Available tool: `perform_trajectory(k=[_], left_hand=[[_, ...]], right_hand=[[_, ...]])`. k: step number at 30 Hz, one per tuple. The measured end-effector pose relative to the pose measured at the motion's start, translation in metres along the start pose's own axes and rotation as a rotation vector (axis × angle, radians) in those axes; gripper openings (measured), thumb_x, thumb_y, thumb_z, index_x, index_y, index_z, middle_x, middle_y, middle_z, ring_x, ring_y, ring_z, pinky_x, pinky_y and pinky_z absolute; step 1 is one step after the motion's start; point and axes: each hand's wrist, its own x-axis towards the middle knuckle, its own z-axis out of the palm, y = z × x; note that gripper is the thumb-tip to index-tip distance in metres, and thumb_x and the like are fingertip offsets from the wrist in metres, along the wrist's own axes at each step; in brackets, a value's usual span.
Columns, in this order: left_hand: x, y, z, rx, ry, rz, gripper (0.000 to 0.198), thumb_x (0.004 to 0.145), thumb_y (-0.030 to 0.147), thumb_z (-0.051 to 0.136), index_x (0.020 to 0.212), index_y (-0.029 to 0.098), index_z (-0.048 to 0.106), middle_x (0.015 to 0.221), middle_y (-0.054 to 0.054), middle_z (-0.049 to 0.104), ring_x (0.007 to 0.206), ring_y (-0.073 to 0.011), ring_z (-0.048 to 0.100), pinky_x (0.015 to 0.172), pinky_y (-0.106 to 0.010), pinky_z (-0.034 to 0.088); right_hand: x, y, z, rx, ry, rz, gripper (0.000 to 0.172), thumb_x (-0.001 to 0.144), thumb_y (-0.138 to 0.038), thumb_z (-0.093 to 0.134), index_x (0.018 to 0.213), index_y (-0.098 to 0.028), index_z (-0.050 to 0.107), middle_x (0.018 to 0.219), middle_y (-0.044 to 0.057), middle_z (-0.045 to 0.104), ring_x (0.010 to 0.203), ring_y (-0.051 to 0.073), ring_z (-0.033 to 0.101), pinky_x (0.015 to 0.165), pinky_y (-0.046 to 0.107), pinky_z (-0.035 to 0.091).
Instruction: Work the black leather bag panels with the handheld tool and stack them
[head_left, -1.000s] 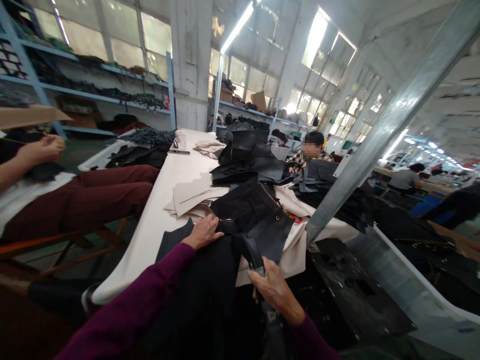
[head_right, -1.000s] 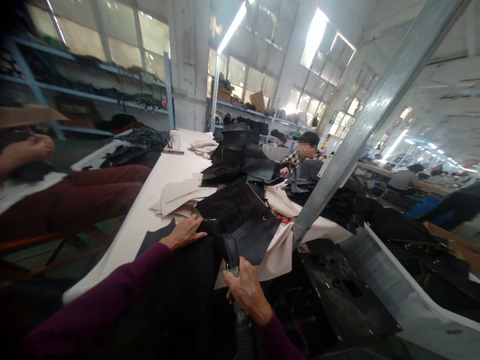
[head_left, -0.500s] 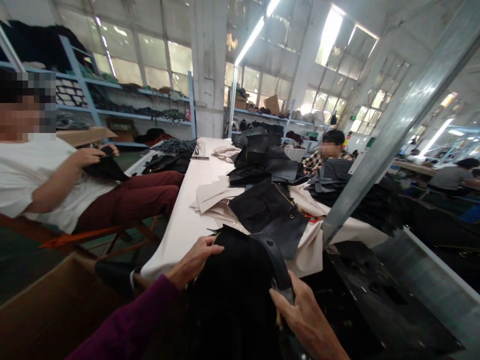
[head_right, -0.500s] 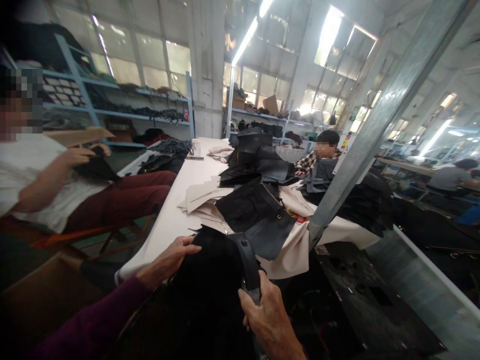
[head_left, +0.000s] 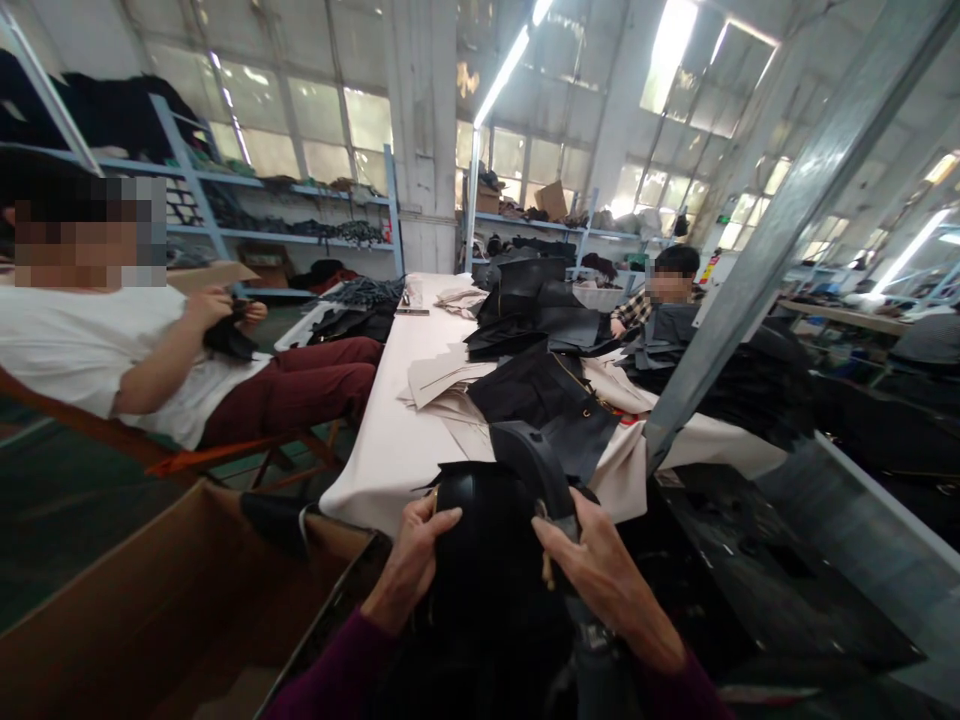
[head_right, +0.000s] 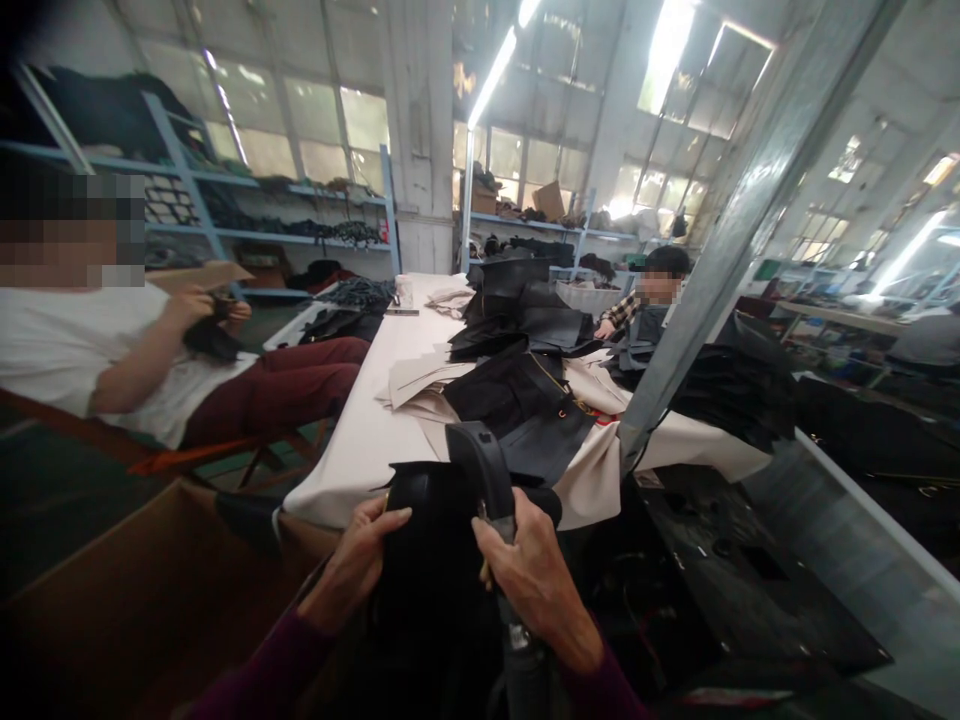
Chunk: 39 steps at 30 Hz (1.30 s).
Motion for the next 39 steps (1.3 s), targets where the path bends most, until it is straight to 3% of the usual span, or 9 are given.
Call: perform_trajectory(k=[5,8,11,14,19,25,32,35,39], left_hand=[[0.0,-0.002,-0.002,-0.014,-0.01,0.017,0.02,0.068,0.021,0.063,0.085,0.011,0.063,0.072,-0.004,0.063,0.062,-0.0133,0.056,0.059,-0.024,0.044],[-0.004,-0.002,0.006,0.156,-0.079,0.105,0.023,0.07,0.022,0.061,0.092,0.013,0.063,0.084,-0.005,0.063,0.07,-0.0147,0.056,0.064,-0.024,0.045],[-0.007,0.005,0.013,0.467,-0.116,0.265,0.022,0.075,0.023,0.056,0.094,0.014,0.062,0.095,-0.006,0.06,0.084,-0.0177,0.055,0.071,-0.025,0.044],[-0.01,0.014,0.012,0.791,-0.129,0.452,0.014,0.078,0.019,0.049,0.082,0.014,0.061,0.092,-0.006,0.058,0.086,-0.0179,0.054,0.075,-0.027,0.043],[-0.017,0.005,0.0,1.108,-0.228,0.655,0.012,0.076,0.009,0.044,0.073,0.014,0.054,0.085,-0.007,0.055,0.08,-0.0161,0.054,0.071,-0.026,0.045],[-0.012,-0.004,-0.014,1.264,-0.194,0.82,0.012,0.076,0.005,0.044,0.071,0.015,0.049,0.081,-0.006,0.052,0.078,-0.0158,0.053,0.071,-0.028,0.046],[-0.012,-0.002,-0.008,1.346,-0.209,0.992,0.015,0.076,0.002,0.042,0.071,0.014,0.05,0.08,-0.007,0.052,0.077,-0.0157,0.052,0.072,-0.029,0.048],[-0.02,0.002,-0.013,1.477,-0.273,1.109,0.017,0.075,0.001,0.042,0.077,0.013,0.053,0.082,-0.007,0.051,0.08,-0.0166,0.051,0.074,-0.031,0.047],[-0.027,0.013,-0.031,1.645,-0.46,1.234,0.021,0.08,0.003,0.041,0.064,0.014,0.05,0.074,-0.005,0.049,0.072,-0.0149,0.049,0.066,-0.029,0.043]], right_hand=[[-0.042,-0.002,-0.014,-0.05,-0.074,0.086,0.009,0.082,-0.027,0.048,0.081,-0.018,0.045,0.061,-0.005,0.052,0.042,0.008,0.05,0.042,0.017,0.042],[-0.053,-0.001,-0.008,-0.035,-0.135,0.125,0.008,0.082,-0.026,0.048,0.082,-0.018,0.045,0.061,-0.006,0.05,0.041,0.007,0.049,0.04,0.017,0.04],[-0.048,0.002,0.002,-0.01,-0.168,0.089,0.007,0.081,-0.025,0.048,0.081,-0.019,0.045,0.057,-0.007,0.047,0.042,0.008,0.049,0.041,0.018,0.04],[-0.033,0.005,0.008,-0.001,-0.163,0.05,0.009,0.081,-0.026,0.048,0.079,-0.019,0.044,0.054,-0.008,0.046,0.04,0.009,0.049,0.039,0.018,0.04],[-0.019,0.001,-0.005,-0.077,0.036,0.002,0.01,0.081,-0.027,0.049,0.081,-0.018,0.046,0.055,-0.008,0.047,0.043,0.008,0.05,0.042,0.017,0.04],[-0.053,0.001,-0.03,-0.196,-0.06,0.045,0.014,0.084,-0.032,0.045,0.081,-0.019,0.047,0.056,-0.006,0.048,0.049,0.011,0.05,0.048,0.019,0.041],[-0.076,-0.001,-0.013,-0.243,-0.194,0.088,0.013,0.081,-0.031,0.046,0.082,-0.018,0.048,0.068,0.0,0.056,0.057,0.012,0.054,0.053,0.02,0.043],[-0.07,-0.008,-0.019,-0.238,-0.173,0.077,0.014,0.083,-0.032,0.044,0.083,-0.018,0.048,0.061,-0.002,0.054,0.05,0.012,0.052,0.048,0.02,0.041],[-0.067,-0.014,-0.041,-0.256,-0.208,0.079,0.013,0.084,-0.031,0.045,0.083,-0.019,0.05,0.062,-0.002,0.057,0.055,0.013,0.053,0.05,0.02,0.042]])
